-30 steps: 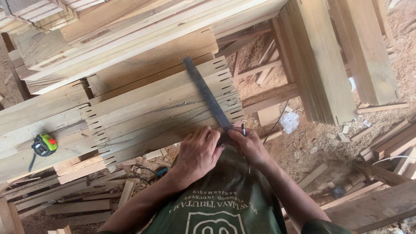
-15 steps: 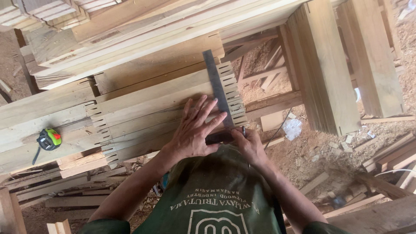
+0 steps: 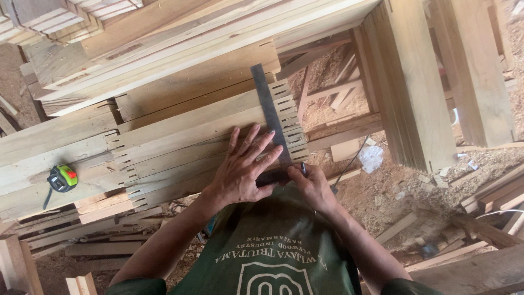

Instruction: The person repeatedly picks up wooden planks with notches, places them on a workbench, and uses a square ruler and pencil to mark lines on the wood. The marked planks are then stacked on top of other planks.

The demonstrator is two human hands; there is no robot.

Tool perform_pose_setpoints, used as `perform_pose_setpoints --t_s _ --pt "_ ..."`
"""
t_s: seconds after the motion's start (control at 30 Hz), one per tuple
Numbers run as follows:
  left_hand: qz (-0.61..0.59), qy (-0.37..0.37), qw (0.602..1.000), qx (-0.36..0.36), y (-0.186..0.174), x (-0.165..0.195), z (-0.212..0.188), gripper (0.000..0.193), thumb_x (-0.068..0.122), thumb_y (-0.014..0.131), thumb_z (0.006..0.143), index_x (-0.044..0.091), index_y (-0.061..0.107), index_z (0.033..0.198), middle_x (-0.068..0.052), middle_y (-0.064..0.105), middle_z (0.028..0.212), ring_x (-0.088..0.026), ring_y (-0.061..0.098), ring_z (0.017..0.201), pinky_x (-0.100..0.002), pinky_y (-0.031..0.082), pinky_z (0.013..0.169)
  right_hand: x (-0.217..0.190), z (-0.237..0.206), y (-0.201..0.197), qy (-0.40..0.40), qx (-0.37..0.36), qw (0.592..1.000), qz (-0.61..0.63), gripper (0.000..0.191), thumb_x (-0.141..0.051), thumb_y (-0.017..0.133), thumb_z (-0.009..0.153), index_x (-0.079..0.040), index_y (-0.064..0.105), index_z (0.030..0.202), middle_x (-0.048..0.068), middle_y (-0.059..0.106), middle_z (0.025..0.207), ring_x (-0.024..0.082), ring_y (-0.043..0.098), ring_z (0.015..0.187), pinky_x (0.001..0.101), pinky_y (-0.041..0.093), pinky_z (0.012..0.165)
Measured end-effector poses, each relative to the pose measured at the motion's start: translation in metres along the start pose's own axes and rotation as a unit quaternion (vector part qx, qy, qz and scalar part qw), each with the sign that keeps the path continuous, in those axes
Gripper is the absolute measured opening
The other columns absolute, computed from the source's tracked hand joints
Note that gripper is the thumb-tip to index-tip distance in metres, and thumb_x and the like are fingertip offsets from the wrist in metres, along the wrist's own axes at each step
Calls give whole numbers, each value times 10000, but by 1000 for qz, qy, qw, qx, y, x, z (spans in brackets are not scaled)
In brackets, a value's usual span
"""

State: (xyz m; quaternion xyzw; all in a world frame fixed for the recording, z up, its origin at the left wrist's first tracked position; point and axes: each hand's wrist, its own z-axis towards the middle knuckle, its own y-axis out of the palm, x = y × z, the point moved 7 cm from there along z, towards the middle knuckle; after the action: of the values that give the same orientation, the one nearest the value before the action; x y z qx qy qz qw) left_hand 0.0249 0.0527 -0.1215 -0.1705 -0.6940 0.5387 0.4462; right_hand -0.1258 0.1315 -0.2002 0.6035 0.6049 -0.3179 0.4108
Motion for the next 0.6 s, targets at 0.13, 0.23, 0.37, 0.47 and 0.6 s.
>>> perform_pose_setpoints --t_s 0.13,0.23,0.37,0.47,0.6 --pt "-31 0 999 10 0 -1 1 866 518 839 716 131 575 1445 -173 343 1630 -367 152 1561 -625 -7 1262 0 -1 -1 12 2 1000 -21 350 -239 532 1042 37 744 1011 102 783 898 160 719 843 315 585 763" --pt "-33 1 999 9 1 -1 1 867 514 839 709 131 577 1441 -174 350 1625 -370 156 1556 -624 -8 1259 2 0 0 12 2 1000 15 346 -239 540 1043 47 733 1016 106 775 904 162 712 849 317 585 760" --pt "-39 2 999 12 1 -2 1 856 523 838 717 131 581 1434 -173 355 1628 -373 161 1559 -623 -9 1260 0 1 2 -21 -9 999 39 351 -239 531 1055 46 734 1026 106 767 897 156 706 845 308 576 761" --pt "-25 4 1000 9 1 -1 2 857 534 834 725 117 581 1429 -190 362 1605 -385 162 1547 -642 -13 1246 2 1 2 -17 -11 998 53 334 -236 533 1047 36 726 1045 98 761 895 153 708 837 307 584 752" --pt "-31 1 999 17 -1 -1 2 852 533 832 737 120 581 1440 -182 371 1615 -375 171 1562 -635 5 1262 4 2 0 16 -5 1000 -2 343 -240 542 1050 40 729 986 97 759 854 156 702 794 315 584 716"
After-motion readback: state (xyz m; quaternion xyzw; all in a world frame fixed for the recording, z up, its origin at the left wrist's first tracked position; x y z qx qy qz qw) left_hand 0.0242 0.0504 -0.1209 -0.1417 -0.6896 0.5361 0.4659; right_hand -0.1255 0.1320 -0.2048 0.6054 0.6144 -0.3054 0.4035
